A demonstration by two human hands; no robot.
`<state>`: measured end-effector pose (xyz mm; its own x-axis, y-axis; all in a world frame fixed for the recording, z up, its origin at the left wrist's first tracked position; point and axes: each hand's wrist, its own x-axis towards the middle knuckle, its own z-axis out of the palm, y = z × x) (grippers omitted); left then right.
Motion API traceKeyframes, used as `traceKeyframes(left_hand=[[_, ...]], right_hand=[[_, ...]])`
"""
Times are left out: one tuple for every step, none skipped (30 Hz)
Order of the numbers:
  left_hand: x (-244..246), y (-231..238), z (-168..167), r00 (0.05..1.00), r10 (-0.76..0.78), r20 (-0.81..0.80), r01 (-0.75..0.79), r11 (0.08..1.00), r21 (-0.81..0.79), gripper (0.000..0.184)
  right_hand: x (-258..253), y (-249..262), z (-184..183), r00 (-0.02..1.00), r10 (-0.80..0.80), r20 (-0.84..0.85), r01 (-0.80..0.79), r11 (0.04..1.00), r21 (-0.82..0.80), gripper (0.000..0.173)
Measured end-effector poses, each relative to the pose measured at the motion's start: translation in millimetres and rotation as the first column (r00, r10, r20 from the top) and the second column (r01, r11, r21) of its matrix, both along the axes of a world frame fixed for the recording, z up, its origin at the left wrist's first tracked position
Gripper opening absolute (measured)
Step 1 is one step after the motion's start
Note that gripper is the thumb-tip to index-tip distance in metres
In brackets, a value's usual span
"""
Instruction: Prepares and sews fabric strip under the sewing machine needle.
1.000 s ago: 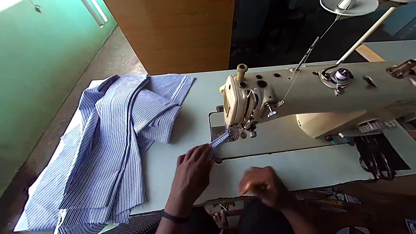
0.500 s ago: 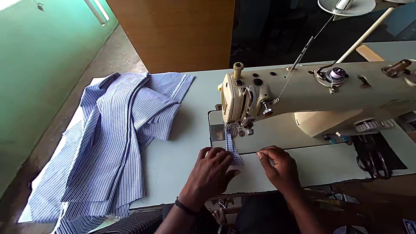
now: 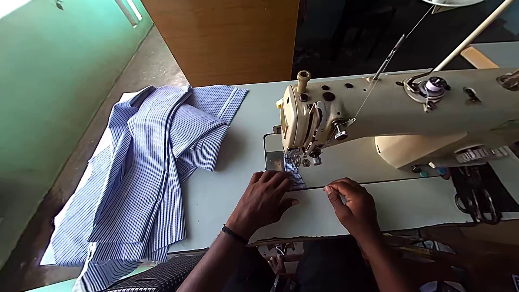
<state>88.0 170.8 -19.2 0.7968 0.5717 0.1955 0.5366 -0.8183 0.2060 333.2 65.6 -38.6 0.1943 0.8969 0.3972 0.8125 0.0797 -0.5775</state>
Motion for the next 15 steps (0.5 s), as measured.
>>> traceKeyframes(left_hand=[[1, 2, 0, 1.000, 0.001, 0.011, -0.001, 1.000, 0.004, 0.048], [2, 4, -1, 1.000, 0.004, 0.027, -0.005, 1.000, 0.009, 0.048], [2, 5, -2, 0.999, 0.009, 0.046, -0.010, 1.000, 0.010, 0.047], [2, 6, -3, 0.998, 0.016, 0.064, -0.017, 1.000, 0.008, 0.046], [2, 6, -4, 0.997, 0.025, 0.076, -0.025, 1.000, -0.001, 0.046], [1, 6, -4, 0.996, 0.032, 0.086, -0.031, 0.999, -0.014, 0.047], [0, 6, -4, 0.995, 0.040, 0.094, -0.037, 0.999, -0.032, 0.047], [-1, 6, -5, 0.993, 0.046, 0.107, -0.041, 0.998, -0.050, 0.048], [-2, 8, -6, 0.991, 0.049, 0.128, -0.040, 0.996, -0.074, 0.048], [-4, 10, -7, 0.983, 0.058, 0.174, -0.038, 0.993, -0.115, 0.048], [-6, 12, -6, 0.967, 0.084, 0.243, -0.040, 0.983, -0.181, 0.046], [-7, 14, -5, 0.937, 0.132, 0.323, -0.042, 0.962, -0.271, 0.043], [-9, 16, -3, 0.893, 0.197, 0.405, -0.037, 0.929, -0.369, 0.040], [-10, 21, -1, 0.841, 0.261, 0.474, -0.021, 0.892, -0.452, 0.038], [-10, 28, -1, 0.797, 0.317, 0.515, -0.016, 0.862, -0.506, 0.040]], right_hand=[[0, 0, 0, 1.000, 0.003, -0.001, -0.003, 1.000, -0.001, 0.033], [0, 0, 1, 1.000, 0.006, -0.001, -0.006, 1.000, -0.005, 0.033], [0, 0, 1, 1.000, 0.005, 0.001, -0.005, 1.000, -0.006, 0.033], [0, -1, 1, 1.000, 0.004, 0.002, -0.004, 1.000, -0.003, 0.032], [0, -1, 1, 1.000, 0.004, 0.002, -0.004, 1.000, -0.001, 0.032], [0, -1, 1, 1.000, 0.003, 0.002, -0.003, 1.000, 0.000, 0.032], [0, -1, 1, 1.000, 0.000, 0.004, 0.000, 1.000, 0.001, 0.032], [0, -1, 1, 1.000, 0.001, 0.006, -0.001, 1.000, -0.001, 0.033], [0, -1, 2, 1.000, 0.005, 0.013, -0.005, 1.000, -0.006, 0.033], [0, -1, 2, 1.000, 0.008, 0.018, -0.008, 1.000, -0.010, 0.034], [0, 0, 2, 1.000, 0.010, 0.019, -0.009, 1.000, -0.012, 0.034], [0, 0, 2, 1.000, 0.012, 0.015, -0.012, 1.000, -0.009, 0.033], [0, 0, 2, 1.000, 0.013, 0.009, -0.013, 1.000, -0.007, 0.033], [0, 0, 2, 1.000, 0.012, 0.004, -0.012, 1.000, -0.006, 0.033], [0, 1, 1, 1.000, 0.008, 0.003, -0.008, 1.000, -0.004, 0.033]])
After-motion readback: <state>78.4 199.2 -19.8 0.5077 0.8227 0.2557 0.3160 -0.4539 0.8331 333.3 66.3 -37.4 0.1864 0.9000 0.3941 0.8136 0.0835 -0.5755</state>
